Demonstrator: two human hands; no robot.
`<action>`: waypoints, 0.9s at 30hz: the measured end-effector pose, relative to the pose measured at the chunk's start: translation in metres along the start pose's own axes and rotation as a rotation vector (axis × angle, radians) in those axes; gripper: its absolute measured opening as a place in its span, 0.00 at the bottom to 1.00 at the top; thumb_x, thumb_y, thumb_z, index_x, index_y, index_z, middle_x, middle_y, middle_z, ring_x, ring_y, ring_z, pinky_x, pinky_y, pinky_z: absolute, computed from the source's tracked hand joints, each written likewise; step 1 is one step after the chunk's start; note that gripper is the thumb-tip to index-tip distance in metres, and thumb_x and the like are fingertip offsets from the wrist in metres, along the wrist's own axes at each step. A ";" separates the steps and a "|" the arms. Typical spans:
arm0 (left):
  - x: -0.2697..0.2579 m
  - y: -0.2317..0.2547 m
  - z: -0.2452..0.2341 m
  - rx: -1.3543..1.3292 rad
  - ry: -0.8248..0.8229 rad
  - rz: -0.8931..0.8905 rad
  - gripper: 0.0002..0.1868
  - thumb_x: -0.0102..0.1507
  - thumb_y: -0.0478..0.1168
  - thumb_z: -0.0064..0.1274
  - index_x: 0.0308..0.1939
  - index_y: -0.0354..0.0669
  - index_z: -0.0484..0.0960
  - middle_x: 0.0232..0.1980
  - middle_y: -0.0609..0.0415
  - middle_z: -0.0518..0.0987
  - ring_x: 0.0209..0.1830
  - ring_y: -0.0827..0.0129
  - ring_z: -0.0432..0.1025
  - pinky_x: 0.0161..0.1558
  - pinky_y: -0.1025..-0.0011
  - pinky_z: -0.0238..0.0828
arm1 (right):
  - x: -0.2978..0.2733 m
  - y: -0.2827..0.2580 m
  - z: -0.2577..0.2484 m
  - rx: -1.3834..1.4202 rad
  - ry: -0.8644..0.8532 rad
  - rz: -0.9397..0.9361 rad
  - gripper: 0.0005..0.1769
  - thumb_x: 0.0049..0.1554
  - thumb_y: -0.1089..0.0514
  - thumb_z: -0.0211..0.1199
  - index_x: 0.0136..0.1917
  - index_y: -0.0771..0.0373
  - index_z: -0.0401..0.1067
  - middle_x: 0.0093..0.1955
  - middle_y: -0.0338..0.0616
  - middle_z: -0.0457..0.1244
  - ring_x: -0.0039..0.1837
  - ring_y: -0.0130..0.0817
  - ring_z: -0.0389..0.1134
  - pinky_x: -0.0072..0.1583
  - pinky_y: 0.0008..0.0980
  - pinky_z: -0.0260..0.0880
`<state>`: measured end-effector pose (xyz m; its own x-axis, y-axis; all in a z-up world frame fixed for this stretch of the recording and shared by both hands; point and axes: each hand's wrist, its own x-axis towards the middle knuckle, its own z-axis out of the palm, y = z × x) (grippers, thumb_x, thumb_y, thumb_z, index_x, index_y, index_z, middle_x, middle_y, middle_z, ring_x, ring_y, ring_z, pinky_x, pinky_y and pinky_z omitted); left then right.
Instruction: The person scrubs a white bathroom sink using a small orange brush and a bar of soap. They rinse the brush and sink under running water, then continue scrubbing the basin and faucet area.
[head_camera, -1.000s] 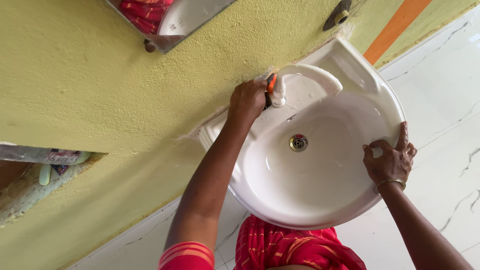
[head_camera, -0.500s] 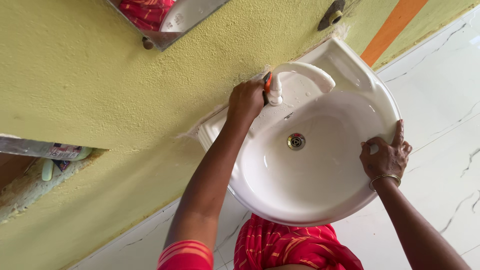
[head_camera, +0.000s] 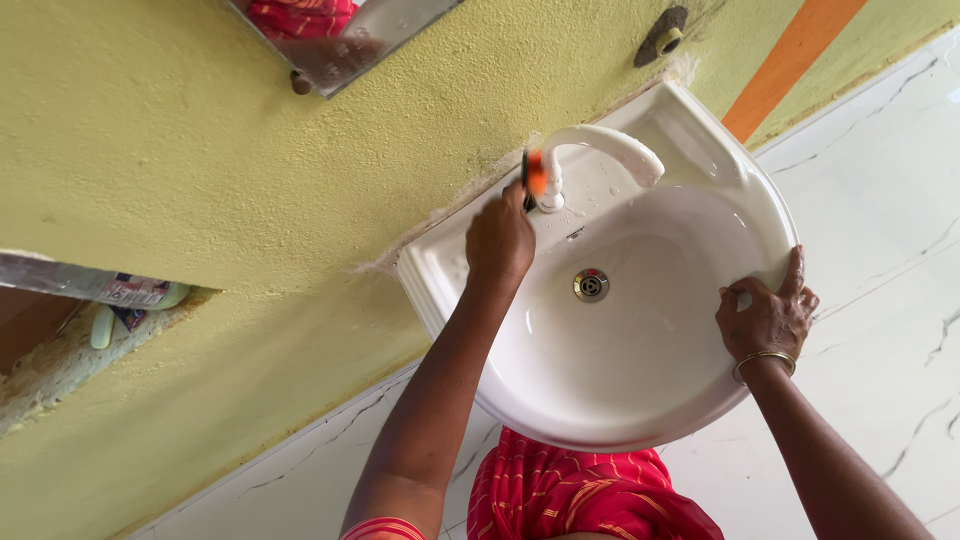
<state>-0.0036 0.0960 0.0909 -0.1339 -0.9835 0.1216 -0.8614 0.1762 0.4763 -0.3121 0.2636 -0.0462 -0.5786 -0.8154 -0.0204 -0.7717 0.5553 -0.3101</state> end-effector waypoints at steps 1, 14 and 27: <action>-0.002 -0.004 0.004 0.019 -0.066 -0.055 0.18 0.70 0.38 0.42 0.63 0.43 0.74 0.44 0.39 0.82 0.43 0.45 0.79 0.44 0.50 0.76 | 0.000 0.000 -0.001 0.001 0.001 0.004 0.09 0.53 0.49 0.69 0.48 0.47 0.84 0.91 0.43 0.39 0.74 0.63 0.52 0.70 0.52 0.62; -0.014 0.020 0.022 -0.136 0.044 -0.157 0.30 0.72 0.35 0.40 0.79 0.55 0.56 0.49 0.41 0.81 0.42 0.52 0.80 0.43 0.57 0.81 | -0.003 0.000 0.001 0.002 0.010 -0.014 0.10 0.53 0.49 0.69 0.48 0.47 0.84 0.91 0.44 0.39 0.75 0.63 0.52 0.69 0.53 0.63; -0.022 0.035 0.019 -0.110 0.234 0.070 0.35 0.69 0.31 0.46 0.80 0.52 0.56 0.40 0.43 0.80 0.34 0.57 0.79 0.38 0.60 0.82 | -0.003 -0.002 -0.003 0.026 -0.009 0.000 0.09 0.54 0.49 0.68 0.47 0.48 0.84 0.91 0.45 0.39 0.74 0.63 0.53 0.69 0.53 0.63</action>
<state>-0.0406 0.1231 0.0884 -0.0636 -0.9348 0.3494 -0.7940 0.2595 0.5497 -0.3092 0.2655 -0.0431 -0.5760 -0.8169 -0.0289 -0.7644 0.5509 -0.3349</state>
